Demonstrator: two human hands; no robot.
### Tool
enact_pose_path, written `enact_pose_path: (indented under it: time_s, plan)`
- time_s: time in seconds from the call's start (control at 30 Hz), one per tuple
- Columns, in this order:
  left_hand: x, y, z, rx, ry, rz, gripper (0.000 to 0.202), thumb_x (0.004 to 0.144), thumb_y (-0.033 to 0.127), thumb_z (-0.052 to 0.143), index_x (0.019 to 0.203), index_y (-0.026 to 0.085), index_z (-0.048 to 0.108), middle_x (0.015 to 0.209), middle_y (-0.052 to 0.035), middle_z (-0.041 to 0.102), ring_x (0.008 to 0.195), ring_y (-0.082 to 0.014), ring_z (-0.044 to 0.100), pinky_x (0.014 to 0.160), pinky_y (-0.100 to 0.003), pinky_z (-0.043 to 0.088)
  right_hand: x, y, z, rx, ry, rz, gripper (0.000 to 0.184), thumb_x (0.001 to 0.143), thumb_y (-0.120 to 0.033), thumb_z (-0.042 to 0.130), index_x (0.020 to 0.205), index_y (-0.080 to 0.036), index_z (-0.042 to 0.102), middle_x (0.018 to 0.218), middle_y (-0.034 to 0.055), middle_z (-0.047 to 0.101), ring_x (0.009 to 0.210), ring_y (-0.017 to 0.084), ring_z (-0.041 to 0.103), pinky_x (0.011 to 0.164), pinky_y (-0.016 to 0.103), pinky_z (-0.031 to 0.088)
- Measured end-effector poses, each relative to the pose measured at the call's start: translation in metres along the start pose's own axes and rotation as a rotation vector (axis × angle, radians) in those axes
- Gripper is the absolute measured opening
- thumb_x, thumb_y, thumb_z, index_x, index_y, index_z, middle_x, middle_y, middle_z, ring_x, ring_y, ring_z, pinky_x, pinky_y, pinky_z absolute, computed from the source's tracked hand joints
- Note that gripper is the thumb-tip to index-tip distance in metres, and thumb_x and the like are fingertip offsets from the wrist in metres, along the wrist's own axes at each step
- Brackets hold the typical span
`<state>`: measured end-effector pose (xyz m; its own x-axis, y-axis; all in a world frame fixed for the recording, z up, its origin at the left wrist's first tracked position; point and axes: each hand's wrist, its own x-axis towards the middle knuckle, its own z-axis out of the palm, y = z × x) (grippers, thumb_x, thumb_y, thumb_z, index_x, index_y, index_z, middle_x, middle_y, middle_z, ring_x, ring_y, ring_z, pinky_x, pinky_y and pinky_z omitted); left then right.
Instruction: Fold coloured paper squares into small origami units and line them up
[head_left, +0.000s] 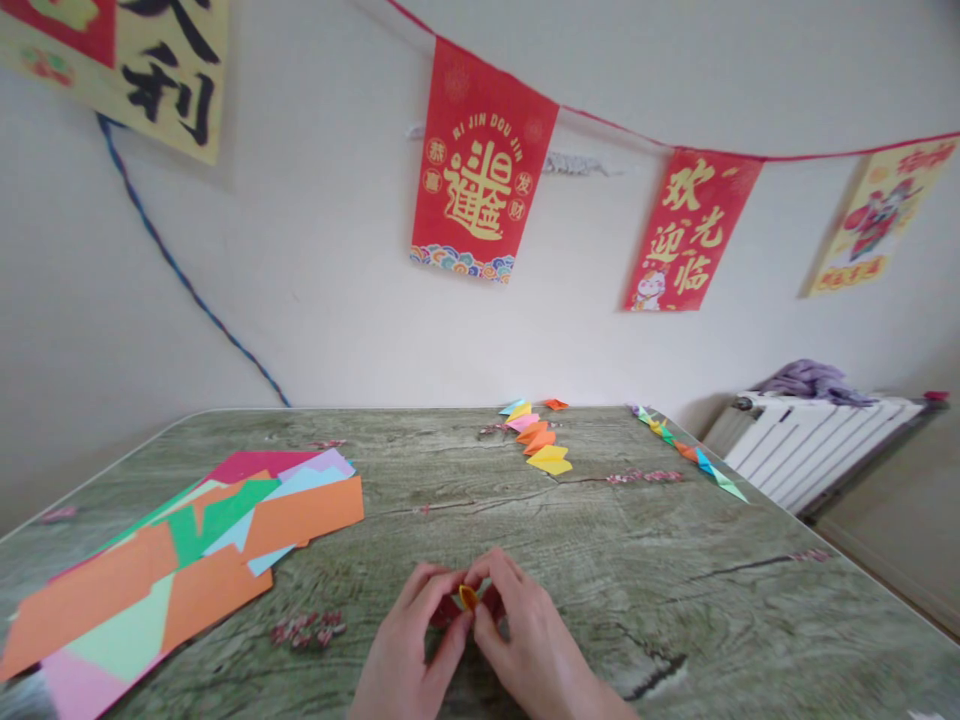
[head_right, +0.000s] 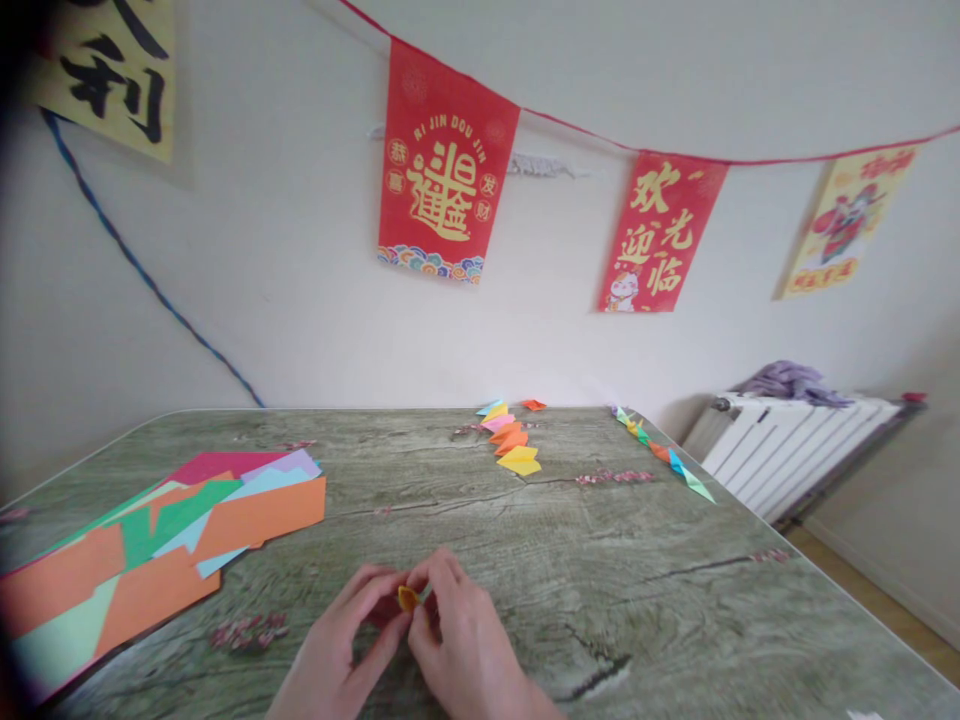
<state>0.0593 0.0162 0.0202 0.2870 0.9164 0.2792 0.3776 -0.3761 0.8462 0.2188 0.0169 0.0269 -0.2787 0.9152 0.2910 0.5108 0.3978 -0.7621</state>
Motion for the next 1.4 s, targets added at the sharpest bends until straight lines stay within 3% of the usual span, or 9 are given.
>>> enact_pose_path:
  time_s: [0.2, 0.4, 0.57, 0.7, 0.87, 1.03, 1.27, 1.4]
  plan:
    - [-0.002, 0.006, 0.002, 0.013, 0.024, -0.003, 0.024, 0.085, 0.015, 0.052, 0.106, 0.025, 0.060, 0.100, -0.0046, 0.065, 0.093, -0.0211, 0.065, 0.084, -0.033, 0.054, 0.003, -0.004, -0.007, -0.179, -0.033, -0.022, 0.020, 0.079, -0.006, 0.050, 0.088, -0.023, 0.056, 0.079, -0.0013, 0.066, 0.068, 0.015, 0.063, 0.064, 0.022, 0.045]
    - [-0.006, 0.012, 0.000, -0.024, 0.041, 0.003, 0.022, 0.087, 0.016, 0.050, 0.107, 0.024, 0.056, 0.101, -0.0031, 0.065, 0.094, -0.0199, 0.063, 0.085, -0.031, 0.051, 0.003, -0.003, -0.012, 0.015, -0.016, -0.065, 0.028, 0.078, -0.003, 0.047, 0.089, -0.023, 0.062, 0.082, -0.0014, 0.068, 0.074, 0.013, 0.063, 0.069, 0.020, 0.045]
    - [-0.005, 0.003, -0.001, -0.207, -0.037, -0.136, 0.019, 0.095, 0.032, 0.046, 0.106, 0.022, 0.058, 0.102, -0.0045, 0.068, 0.092, -0.0207, 0.064, 0.084, -0.031, 0.049, 0.003, 0.004, -0.012, 0.139, 0.039, -0.090, 0.028, 0.083, -0.004, 0.046, 0.089, -0.022, 0.066, 0.082, 0.0000, 0.067, 0.077, 0.014, 0.064, 0.072, 0.022, 0.046]
    - [-0.004, 0.000, -0.001, -0.365, -0.071, -0.188, 0.023, 0.096, 0.036, 0.045, 0.104, 0.021, 0.059, 0.101, -0.0048, 0.069, 0.093, -0.0213, 0.063, 0.084, -0.031, 0.048, 0.003, 0.007, -0.011, 0.167, 0.051, -0.114, 0.031, 0.080, -0.001, 0.046, 0.086, -0.022, 0.068, 0.082, 0.0003, 0.068, 0.078, 0.014, 0.065, 0.073, 0.022, 0.047]
    - [-0.007, 0.003, 0.000, -0.484, -0.050, -0.190, 0.021, 0.095, 0.037, 0.048, 0.106, 0.022, 0.057, 0.104, -0.0043, 0.068, 0.099, -0.0215, 0.062, 0.091, -0.033, 0.047, 0.002, 0.006, -0.010, 0.124, 0.023, -0.197, 0.035, 0.083, 0.000, 0.046, 0.100, -0.022, 0.067, 0.092, 0.0032, 0.069, 0.086, 0.015, 0.065, 0.078, 0.023, 0.049]
    - [-0.005, -0.005, 0.003, -0.407, 0.028, -0.200, 0.021, 0.088, 0.039, 0.061, 0.100, 0.022, 0.058, 0.093, -0.0014, 0.065, 0.089, -0.0211, 0.064, 0.082, -0.030, 0.049, 0.004, -0.001, -0.012, 0.233, -0.038, -0.231, 0.035, 0.088, -0.004, 0.049, 0.107, -0.025, 0.068, 0.102, 0.0044, 0.068, 0.094, 0.015, 0.064, 0.083, 0.025, 0.050]
    - [0.002, -0.003, -0.003, -0.388, 0.064, -0.280, 0.018, 0.079, 0.037, 0.068, 0.086, 0.021, 0.064, 0.082, 0.0000, 0.067, 0.081, -0.0216, 0.064, 0.076, -0.029, 0.049, 0.003, 0.000, -0.004, 0.396, 0.065, -0.097, 0.009, 0.092, -0.020, 0.056, 0.096, -0.023, 0.064, 0.093, 0.0021, 0.064, 0.088, 0.016, 0.061, 0.080, 0.026, 0.047]
    - [0.001, -0.002, -0.003, -0.388, -0.030, -0.311, 0.018, 0.079, 0.037, 0.067, 0.083, 0.019, 0.064, 0.079, 0.0003, 0.066, 0.077, -0.0200, 0.061, 0.072, -0.028, 0.047, 0.002, 0.001, -0.004, 0.430, 0.048, 0.057, 0.012, 0.088, -0.032, 0.063, 0.094, -0.021, 0.065, 0.086, 0.0014, 0.063, 0.081, 0.017, 0.060, 0.075, 0.026, 0.046]
